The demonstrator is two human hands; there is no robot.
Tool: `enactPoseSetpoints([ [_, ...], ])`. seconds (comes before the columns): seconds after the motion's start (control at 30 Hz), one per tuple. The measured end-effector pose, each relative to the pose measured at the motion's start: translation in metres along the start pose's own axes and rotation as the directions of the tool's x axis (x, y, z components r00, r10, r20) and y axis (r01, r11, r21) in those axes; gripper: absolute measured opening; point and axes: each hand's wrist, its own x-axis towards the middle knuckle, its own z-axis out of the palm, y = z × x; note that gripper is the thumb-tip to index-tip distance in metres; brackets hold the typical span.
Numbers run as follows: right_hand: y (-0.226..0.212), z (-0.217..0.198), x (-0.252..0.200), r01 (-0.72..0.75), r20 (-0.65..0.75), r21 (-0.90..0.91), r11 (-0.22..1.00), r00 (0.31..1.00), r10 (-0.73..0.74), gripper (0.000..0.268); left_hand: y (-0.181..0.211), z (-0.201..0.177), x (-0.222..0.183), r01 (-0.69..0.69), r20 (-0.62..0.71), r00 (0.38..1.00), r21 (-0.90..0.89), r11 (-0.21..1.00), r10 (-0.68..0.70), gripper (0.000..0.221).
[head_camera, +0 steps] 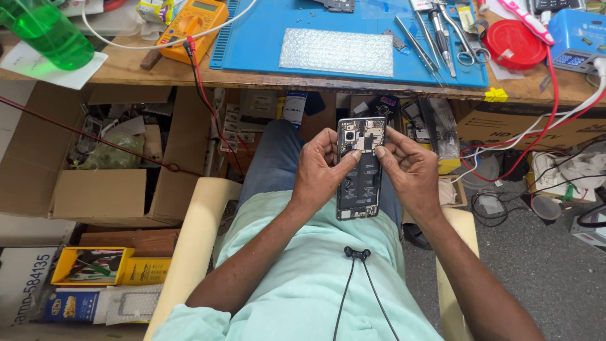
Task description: The person holds a disassembled smartphone and repeatedly connects and disconnects a white charging cable to the internal board. They also press on the battery area and flip the device to inspect the screen and back.
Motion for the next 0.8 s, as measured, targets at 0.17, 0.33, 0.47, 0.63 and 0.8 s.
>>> enactPoseSetpoints([
  [0.17, 0.005, 0.001, 0.000, -0.008, -0.021, -0.005, 1.000, 1.000, 0.008, 0.048, -0.002, 0.001, 0.000, -0.008, -0.007, 1.000, 0.033, 0.999, 0.008, 0.015],
  [0.33, 0.004, 0.002, -0.001, -0.065, -0.046, 0.104, 0.992, 0.996, 0.071, 0.045, -0.004, 0.000, 0.003, -0.019, -0.005, 1.000, -0.033, 0.999, 0.019, 0.014],
  [0.47, 0.002, 0.002, -0.001, -0.068, -0.025, 0.085, 0.994, 0.997, 0.071, 0.043, -0.007, 0.000, 0.001, -0.021, 0.005, 1.000, 0.017, 1.000, 0.021, 0.014],
  [0.63, -0.006, 0.005, 0.001, -0.072, -0.041, 0.045, 0.996, 0.996, 0.074, 0.038, -0.006, 0.002, -0.001, -0.003, 0.014, 1.000, -0.023, 1.000, 0.003, 0.015],
  [0.8, -0.009, 0.003, 0.002, -0.105, -0.034, 0.055, 0.993, 0.994, 0.107, 0.038, -0.008, 0.001, 0.002, -0.006, 0.055, 0.998, -0.076, 0.997, 0.010, 0.015],
])
